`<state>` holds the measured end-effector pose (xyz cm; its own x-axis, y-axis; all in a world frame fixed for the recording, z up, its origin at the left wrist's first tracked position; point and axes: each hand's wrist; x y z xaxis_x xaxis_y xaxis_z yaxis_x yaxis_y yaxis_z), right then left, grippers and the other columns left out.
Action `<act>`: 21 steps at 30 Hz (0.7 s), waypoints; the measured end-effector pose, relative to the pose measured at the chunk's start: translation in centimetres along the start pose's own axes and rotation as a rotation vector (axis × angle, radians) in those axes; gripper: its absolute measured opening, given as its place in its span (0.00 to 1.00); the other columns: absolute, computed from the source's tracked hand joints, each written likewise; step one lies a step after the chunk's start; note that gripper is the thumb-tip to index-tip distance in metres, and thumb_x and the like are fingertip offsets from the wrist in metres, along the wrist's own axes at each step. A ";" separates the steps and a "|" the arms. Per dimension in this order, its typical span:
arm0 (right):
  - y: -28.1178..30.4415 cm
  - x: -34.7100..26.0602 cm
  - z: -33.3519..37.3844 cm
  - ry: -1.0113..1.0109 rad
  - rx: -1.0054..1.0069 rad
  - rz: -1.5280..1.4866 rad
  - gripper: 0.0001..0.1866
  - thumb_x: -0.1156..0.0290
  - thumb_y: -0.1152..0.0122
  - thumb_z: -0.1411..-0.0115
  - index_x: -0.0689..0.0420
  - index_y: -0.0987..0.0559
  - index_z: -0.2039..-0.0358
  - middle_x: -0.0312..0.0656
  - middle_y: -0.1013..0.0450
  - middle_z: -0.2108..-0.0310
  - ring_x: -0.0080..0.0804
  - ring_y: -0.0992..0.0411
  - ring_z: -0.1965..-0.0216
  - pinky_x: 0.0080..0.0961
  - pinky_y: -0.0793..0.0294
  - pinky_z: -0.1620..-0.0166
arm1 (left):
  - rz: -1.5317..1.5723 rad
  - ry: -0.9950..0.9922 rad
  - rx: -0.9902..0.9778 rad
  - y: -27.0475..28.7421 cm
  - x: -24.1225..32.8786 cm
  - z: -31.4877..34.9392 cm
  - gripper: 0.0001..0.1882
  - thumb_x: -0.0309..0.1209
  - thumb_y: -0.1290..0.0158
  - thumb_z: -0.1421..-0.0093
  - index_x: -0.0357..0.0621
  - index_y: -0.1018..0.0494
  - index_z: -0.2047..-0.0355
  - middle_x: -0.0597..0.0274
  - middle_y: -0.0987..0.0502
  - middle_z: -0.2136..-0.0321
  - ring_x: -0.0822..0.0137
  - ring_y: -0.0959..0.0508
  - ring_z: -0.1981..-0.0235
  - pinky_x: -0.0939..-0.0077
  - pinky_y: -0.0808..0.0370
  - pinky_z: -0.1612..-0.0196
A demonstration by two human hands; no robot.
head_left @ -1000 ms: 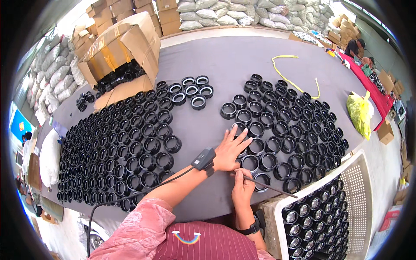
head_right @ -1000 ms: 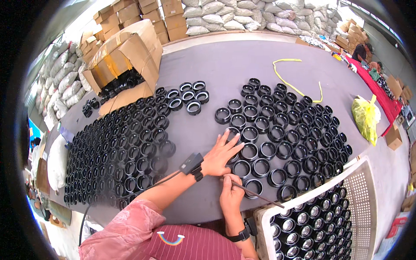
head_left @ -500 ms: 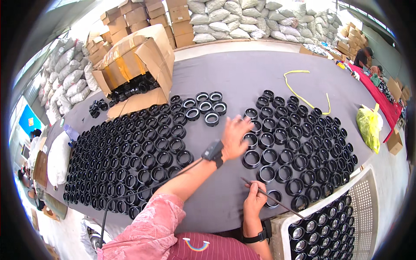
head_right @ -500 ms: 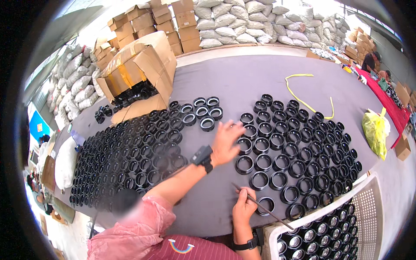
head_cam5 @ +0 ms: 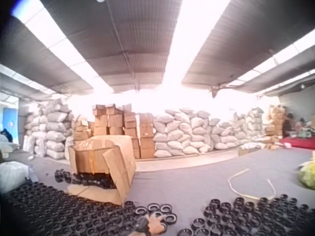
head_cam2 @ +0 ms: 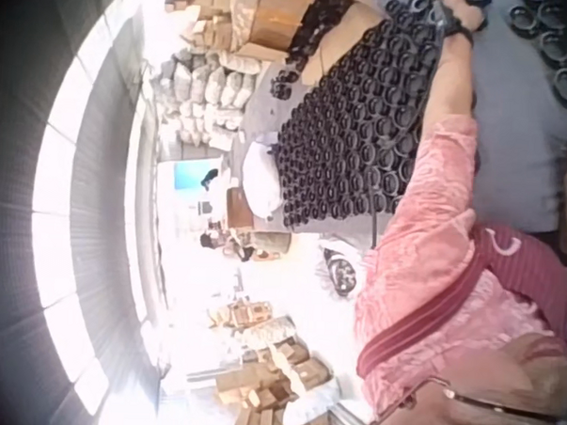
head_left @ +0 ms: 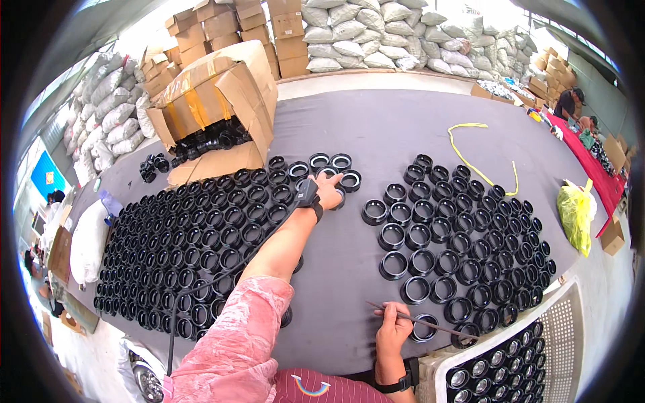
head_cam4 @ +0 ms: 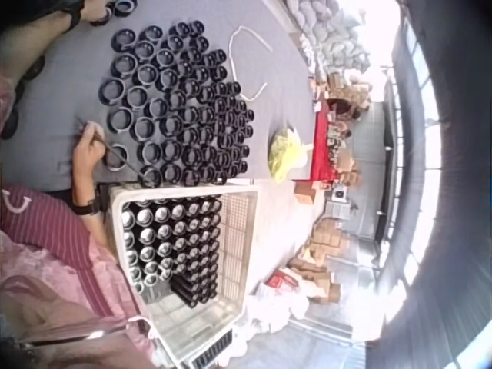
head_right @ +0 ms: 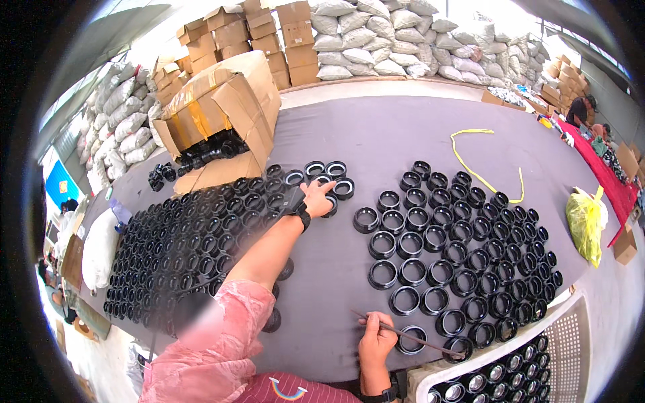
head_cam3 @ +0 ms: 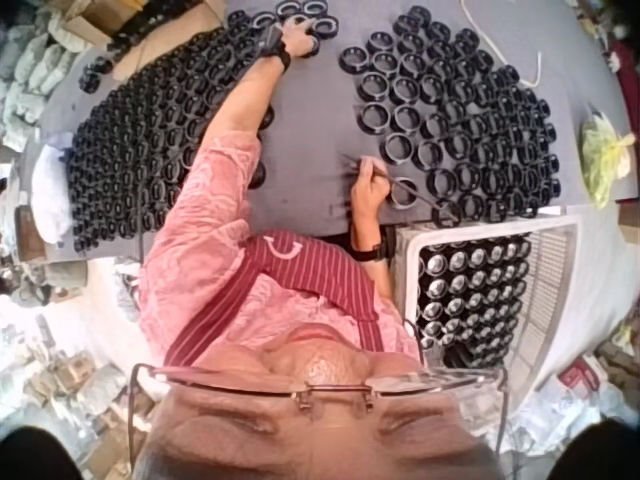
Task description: Inspecting and deburring plastic rings using a metal pick.
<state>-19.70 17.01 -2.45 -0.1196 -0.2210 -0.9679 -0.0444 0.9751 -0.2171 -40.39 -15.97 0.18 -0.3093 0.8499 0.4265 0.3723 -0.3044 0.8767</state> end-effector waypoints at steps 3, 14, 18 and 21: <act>0.4 0.0 -0.2 -0.005 0.012 0.019 0.09 0.72 0.49 0.31 0.64 0.25 0.65 0.39 0.27 0.68 0.26 0.25 0.72 0.21 0.26 0.65 | -0.205 -0.060 -0.151 1.0 3.0 0.7 0.33 0.28 0.48 0.48 0.76 0.29 0.42 0.50 0.30 0.46 0.40 0.35 0.47 0.44 0.34 0.44; 0.2 -0.1 -0.2 0.011 -0.013 0.033 0.10 0.73 0.47 0.32 0.65 0.24 0.68 0.39 0.26 0.70 0.25 0.25 0.73 0.22 0.26 0.67 | -0.284 -0.315 -0.283 3.0 1.4 4.7 0.27 0.21 0.45 0.46 0.71 0.28 0.49 0.52 0.29 0.49 0.44 0.31 0.52 0.50 0.28 0.49; 0.4 0.2 -0.5 0.024 -0.016 0.028 0.11 0.72 0.47 0.32 0.65 0.23 0.68 0.39 0.26 0.71 0.25 0.25 0.73 0.21 0.26 0.67 | -0.331 -0.468 -0.285 5.0 0.2 8.1 0.24 0.23 0.44 0.47 0.69 0.25 0.52 0.57 0.30 0.50 0.47 0.30 0.51 0.52 0.25 0.51; 0.4 0.1 -0.6 0.074 -0.016 0.120 0.11 0.71 0.47 0.32 0.65 0.24 0.69 0.38 0.26 0.71 0.24 0.25 0.73 0.21 0.27 0.66 | -0.346 -0.526 -0.297 5.3 0.1 10.2 0.21 0.23 0.44 0.47 0.63 0.22 0.54 0.59 0.30 0.49 0.49 0.30 0.50 0.54 0.24 0.53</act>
<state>-20.30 17.37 -2.55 -0.1983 -0.1036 -0.9747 -0.0405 0.9944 -0.0974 -29.57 -13.09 2.61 0.1265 0.9919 0.0134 0.0501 -0.0199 0.9985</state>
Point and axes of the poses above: each hand's wrist, its own z-axis away from the middle knuckle, its own y-axis out of the back of the hand, x = y × z
